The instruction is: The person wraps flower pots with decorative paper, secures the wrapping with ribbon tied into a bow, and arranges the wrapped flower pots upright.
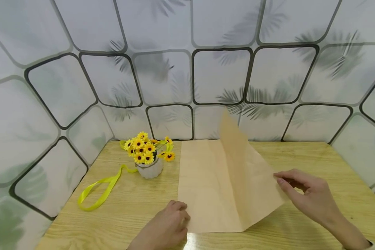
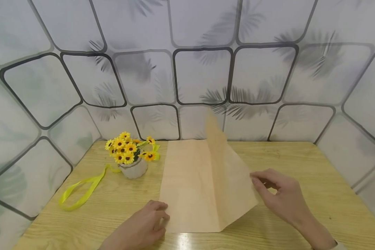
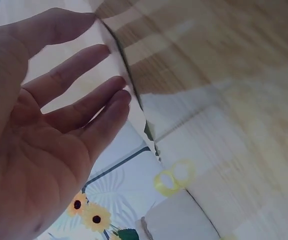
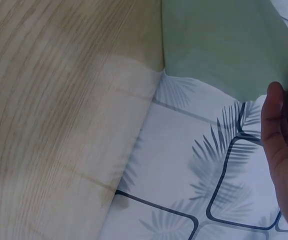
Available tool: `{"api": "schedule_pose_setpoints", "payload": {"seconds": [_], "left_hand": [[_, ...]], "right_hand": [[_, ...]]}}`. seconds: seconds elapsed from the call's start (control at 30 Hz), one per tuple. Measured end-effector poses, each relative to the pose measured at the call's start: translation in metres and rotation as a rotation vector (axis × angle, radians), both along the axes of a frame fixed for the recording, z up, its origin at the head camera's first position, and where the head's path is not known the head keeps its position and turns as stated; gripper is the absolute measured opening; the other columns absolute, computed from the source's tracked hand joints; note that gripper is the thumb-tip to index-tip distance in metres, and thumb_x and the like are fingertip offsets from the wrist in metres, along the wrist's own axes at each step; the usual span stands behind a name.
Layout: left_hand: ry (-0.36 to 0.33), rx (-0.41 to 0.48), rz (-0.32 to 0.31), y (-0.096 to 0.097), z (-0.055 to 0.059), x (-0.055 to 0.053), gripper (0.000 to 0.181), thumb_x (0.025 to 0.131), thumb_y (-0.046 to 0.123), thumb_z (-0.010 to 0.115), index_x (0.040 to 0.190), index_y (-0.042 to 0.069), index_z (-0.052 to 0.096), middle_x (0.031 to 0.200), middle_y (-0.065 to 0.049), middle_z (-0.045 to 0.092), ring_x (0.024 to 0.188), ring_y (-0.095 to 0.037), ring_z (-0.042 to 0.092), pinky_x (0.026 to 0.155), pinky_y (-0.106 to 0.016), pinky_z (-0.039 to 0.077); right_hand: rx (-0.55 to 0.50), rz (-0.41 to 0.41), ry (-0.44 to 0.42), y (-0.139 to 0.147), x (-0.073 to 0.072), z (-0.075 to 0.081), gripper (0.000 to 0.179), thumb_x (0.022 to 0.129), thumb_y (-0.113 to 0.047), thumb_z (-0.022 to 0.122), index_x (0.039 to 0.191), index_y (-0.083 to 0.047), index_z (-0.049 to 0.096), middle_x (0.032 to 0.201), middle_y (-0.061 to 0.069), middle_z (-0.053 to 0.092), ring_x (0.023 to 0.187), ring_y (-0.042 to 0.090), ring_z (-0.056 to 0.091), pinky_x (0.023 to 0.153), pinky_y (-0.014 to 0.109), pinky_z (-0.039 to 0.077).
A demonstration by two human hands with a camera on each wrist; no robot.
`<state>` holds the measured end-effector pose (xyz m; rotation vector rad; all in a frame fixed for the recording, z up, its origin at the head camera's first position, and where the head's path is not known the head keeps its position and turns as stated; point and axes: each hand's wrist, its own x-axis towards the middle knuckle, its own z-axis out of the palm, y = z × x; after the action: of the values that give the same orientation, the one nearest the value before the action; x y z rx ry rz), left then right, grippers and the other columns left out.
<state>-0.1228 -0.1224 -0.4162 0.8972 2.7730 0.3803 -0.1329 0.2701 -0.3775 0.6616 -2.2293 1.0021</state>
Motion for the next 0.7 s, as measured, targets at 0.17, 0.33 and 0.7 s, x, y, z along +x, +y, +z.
{"api": "schedule_pose_setpoints", "payload": {"seconds": [0.17,0.33,0.7], "left_hand": [[0.016,0.004,-0.038,-0.001,-0.003,-0.003,0.010,0.087,0.017,0.074,0.095,0.013,0.079,0.127,-0.010,0.069,0.121,-0.026,0.063,0.101,-0.039,0.055],[0.017,0.033,-0.057,-0.003,-0.010,-0.005,0.015,0.088,0.016,0.070,0.100,0.010,0.079,0.130,-0.014,0.068,0.121,-0.030,0.064,0.100,-0.046,0.056],[-0.013,-0.001,0.033,0.000,0.002,0.000,0.020,0.087,0.027,0.078,0.101,0.013,0.078,0.133,-0.008,0.067,0.122,-0.030,0.063,0.102,-0.042,0.054]], "right_hand": [[0.009,-0.011,0.028,0.004,0.000,0.001,0.044,0.070,0.026,0.075,0.097,-0.008,0.079,0.092,-0.009,0.071,0.082,-0.009,0.066,0.063,0.006,0.051],[-0.025,0.005,-0.001,0.010,0.004,0.000,0.043,0.069,0.030,0.074,0.096,-0.003,0.079,0.094,-0.009,0.070,0.084,-0.008,0.068,0.065,0.007,0.053],[-0.087,-0.102,-0.192,0.026,0.014,-0.010,0.032,0.076,0.023,0.075,0.095,-0.003,0.079,0.093,-0.015,0.072,0.083,-0.008,0.068,0.067,0.009,0.056]]}}
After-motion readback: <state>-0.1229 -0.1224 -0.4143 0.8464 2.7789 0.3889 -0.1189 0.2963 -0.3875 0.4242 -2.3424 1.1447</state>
